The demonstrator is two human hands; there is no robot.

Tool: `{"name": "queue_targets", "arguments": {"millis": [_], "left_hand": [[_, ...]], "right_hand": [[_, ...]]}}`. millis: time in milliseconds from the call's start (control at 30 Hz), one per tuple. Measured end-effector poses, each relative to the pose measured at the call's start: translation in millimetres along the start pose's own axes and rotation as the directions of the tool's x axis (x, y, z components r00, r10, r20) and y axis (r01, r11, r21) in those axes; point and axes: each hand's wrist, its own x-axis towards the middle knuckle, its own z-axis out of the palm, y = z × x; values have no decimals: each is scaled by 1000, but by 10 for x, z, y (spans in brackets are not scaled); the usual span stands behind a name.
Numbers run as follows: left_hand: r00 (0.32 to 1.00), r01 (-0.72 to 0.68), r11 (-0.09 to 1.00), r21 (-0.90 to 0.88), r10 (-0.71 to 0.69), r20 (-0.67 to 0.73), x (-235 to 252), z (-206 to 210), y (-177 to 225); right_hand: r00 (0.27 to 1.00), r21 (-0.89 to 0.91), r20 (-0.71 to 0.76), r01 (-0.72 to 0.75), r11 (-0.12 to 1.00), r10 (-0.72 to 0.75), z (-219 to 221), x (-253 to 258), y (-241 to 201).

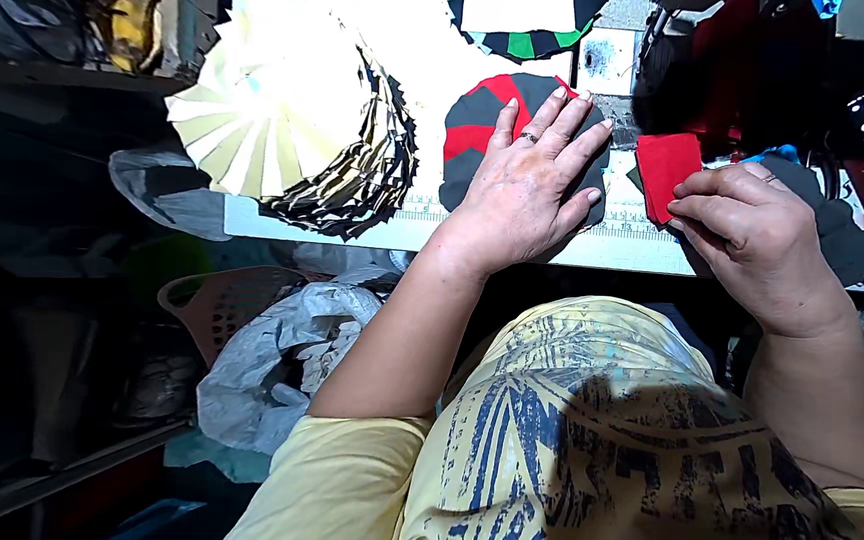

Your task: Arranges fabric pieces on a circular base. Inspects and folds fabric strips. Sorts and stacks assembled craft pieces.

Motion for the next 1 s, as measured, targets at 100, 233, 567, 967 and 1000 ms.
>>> {"name": "queue_targets", "arguments": {"millis": [100,233,567,967,1000], "left_hand": [[997,-21,999,-30,18,-80,-36,-14,34],[979,-79,996,-44,69,-194,-84,-71,122],[951,-279,950,-143,252,-181,-114,43,462],[980,-187,978,-98,178,-92,-75,114,515],[981,-180,979,-98,172,-85,-80,111,514]], "right_hand": [[1000,13,8,-5,1000,5,-26,0,-2],[999,38,-28,-18,999,19,20,12,33],[998,32,-40,-48,998,49,59,74,26],[880,334,-269,-295,895,391,-21,325,240],[844,453,-297,-287,844,446,-55,353,296]]}}
